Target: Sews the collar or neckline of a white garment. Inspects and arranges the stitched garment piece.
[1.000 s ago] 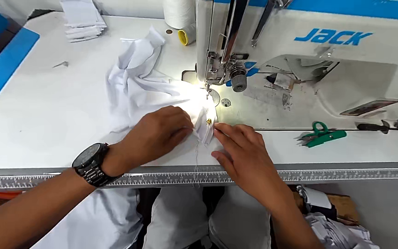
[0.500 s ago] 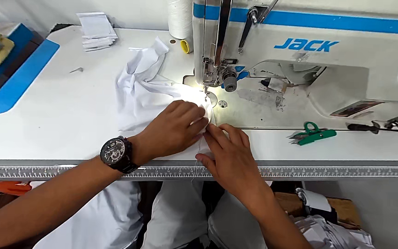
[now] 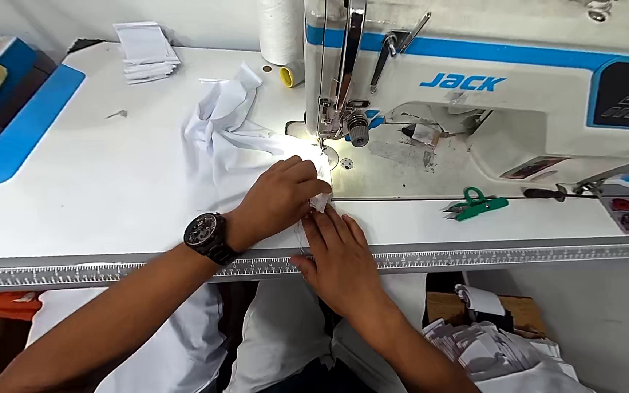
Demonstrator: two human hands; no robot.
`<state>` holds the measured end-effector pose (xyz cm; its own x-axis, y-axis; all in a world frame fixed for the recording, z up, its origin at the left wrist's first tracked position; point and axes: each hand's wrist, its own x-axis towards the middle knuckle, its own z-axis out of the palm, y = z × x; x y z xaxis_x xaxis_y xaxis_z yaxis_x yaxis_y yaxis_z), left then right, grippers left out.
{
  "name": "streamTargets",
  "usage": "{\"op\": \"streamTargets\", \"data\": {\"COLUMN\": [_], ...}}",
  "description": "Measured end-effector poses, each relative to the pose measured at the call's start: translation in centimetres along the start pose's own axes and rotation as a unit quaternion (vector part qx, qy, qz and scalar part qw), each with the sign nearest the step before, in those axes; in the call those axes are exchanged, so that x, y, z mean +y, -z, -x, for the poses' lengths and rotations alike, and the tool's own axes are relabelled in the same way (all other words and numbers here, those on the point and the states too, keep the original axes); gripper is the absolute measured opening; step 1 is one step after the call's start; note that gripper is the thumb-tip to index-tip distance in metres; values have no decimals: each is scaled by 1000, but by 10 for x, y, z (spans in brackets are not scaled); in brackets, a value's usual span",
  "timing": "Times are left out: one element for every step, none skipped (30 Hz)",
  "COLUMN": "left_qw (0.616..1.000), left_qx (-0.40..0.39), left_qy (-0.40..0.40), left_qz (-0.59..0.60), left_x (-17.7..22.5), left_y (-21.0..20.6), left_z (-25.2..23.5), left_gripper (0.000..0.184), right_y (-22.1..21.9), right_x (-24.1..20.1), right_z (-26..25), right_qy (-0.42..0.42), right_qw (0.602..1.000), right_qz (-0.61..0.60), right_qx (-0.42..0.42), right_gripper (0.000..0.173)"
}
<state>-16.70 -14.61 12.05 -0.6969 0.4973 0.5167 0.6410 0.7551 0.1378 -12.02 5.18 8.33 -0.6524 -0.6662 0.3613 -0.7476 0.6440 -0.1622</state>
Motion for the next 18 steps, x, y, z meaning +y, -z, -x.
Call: {"op": "streamTargets", "data": {"left_qw": [1000, 1000, 999, 998, 997, 996, 995, 995, 995, 993, 991, 987, 983, 978, 971, 966, 964, 966], "left_qx": [1, -2, -2, 1, 6, 10, 11, 10, 11, 13, 18, 22, 26, 31, 35, 37, 38, 40], "left_qy": [3, 0, -4, -2, 3, 9, 18, 28, 46, 72, 99, 123, 144, 163, 182, 195, 200, 197], "left_qz": [13, 29, 46, 64, 80, 91, 94, 91, 87, 89, 92, 99, 111, 129, 151, 166, 171, 163], "left_x": [-2, -3, -6, -8, -10, -11, -11, -10, -8, -6, -4, -3, -2, -1, -1, -1, -1, -1], "left_y": [-1, -2, -4, -6, -8, -8, -8, -7, -6, -4, -3, -2, -1, 2, 6, 10, 12, 14], "left_z": [0, -1, -1, -1, 0, 2, 4, 5, 5, 4, 4, 3, 3, 3, 2, 2, 3, 2], "left_gripper": [23, 16, 12, 17, 19, 15, 13, 16, 18, 18, 18, 16, 16, 15, 16, 16, 16, 15], "right_y": [1, 1, 2, 3, 4, 5, 5, 6, 6, 7, 6, 6, 6, 7, 9, 10, 12, 14], "right_x": [-1, 0, 0, 1, 0, -2, -4, -6, -7, -7, -7, -7, -5, -3, 0, 3, 6, 11], "right_z": [1, 3, 4, 5, 4, 3, 2, 1, 0, 0, 1, 1, 2, 1, 0, 0, -1, -2], "right_qy": [-4, -6, -6, -7, -8, -11, -12, -12, -12, -9, -7, -4, 0, 4, 8, 13, 18, 24], "right_qw": [1000, 1000, 1000, 1000, 1000, 1000, 1000, 1000, 1000, 1000, 1000, 1000, 1000, 1000, 1000, 999, 999, 999], "right_qz": [-2, -5, -7, -9, -9, -7, -5, 0, 5, 9, 11, 8, 1, -9, -19, -27, -32, -36], "right_qx": [1, 5, 11, 13, 11, 3, -3, -8, -12, -15, -16, -17, -18, -19, -21, -27, -32, -34], "right_gripper": [66, 65, 63, 63, 63, 63, 63, 64, 67, 69, 71, 71, 71, 70, 70, 69, 68, 67]}}
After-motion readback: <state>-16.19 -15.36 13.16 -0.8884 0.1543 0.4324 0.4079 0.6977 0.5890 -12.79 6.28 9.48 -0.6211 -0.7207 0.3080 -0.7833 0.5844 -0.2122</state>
